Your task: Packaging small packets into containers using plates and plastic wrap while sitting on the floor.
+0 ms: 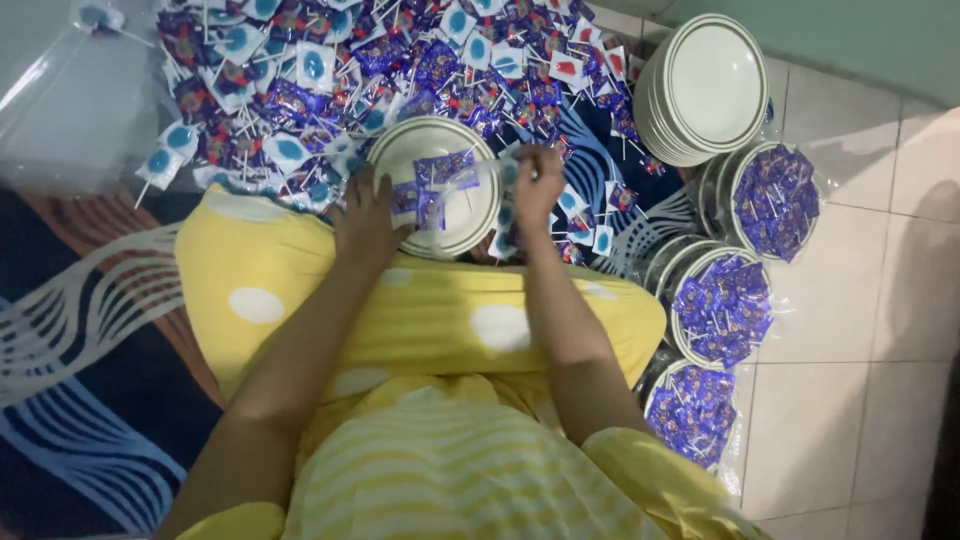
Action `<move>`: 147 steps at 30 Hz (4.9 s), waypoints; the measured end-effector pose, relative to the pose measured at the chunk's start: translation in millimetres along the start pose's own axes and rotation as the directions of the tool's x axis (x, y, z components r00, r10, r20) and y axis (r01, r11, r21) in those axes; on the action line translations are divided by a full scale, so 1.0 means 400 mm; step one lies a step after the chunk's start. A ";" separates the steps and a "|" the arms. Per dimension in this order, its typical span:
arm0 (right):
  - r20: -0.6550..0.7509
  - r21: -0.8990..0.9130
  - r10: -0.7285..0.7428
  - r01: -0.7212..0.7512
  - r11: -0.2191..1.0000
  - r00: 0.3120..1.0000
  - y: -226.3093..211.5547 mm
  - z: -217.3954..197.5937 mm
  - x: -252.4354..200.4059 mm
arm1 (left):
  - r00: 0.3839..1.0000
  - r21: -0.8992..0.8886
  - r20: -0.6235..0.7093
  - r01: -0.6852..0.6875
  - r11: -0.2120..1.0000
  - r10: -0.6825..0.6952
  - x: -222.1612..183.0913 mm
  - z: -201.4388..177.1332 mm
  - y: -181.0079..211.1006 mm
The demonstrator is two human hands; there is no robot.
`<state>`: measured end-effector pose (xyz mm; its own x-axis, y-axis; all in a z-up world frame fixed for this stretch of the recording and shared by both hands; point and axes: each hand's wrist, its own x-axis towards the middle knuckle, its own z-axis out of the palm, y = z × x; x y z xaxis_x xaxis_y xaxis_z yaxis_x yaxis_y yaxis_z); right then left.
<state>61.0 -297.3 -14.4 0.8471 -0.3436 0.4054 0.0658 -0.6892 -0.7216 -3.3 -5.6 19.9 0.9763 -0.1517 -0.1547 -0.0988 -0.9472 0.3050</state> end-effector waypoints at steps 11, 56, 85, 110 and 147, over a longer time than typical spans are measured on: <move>0.287 -0.106 -0.200 0.238 0.965 0.937 0.275 0.115 0.434 | 0.992 -0.082 -0.019 -0.130 0.988 0.128 0.034 -0.007 0.006; 0.399 0.035 -0.017 0.003 0.999 0.917 -0.026 0.042 -0.132 | 0.970 -0.125 -0.126 -0.225 0.966 0.210 0.006 0.047 -0.003; 0.173 0.112 0.430 -0.452 0.885 0.886 -0.109 -0.109 -0.065 | 0.986 -0.304 -0.151 -0.119 0.945 0.076 0.082 0.193 -0.063; 0.723 -0.182 0.192 -0.085 0.980 0.663 -0.061 0.156 -0.201 | 0.943 -0.104 -0.304 -0.175 0.979 0.136 0.052 0.155 -0.053; 0.328 0.262 0.182 -0.275 0.925 0.927 -0.114 -0.079 0.013 | 0.978 -0.169 -0.196 -0.099 0.981 0.065 0.036 0.123 -0.034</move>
<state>45.5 -288.0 38.3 0.9702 -0.2349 0.0601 -0.0337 -0.3761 -0.9260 2.8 -8.9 -32.8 0.9866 -0.1543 0.0526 -0.1607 -0.8664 0.4728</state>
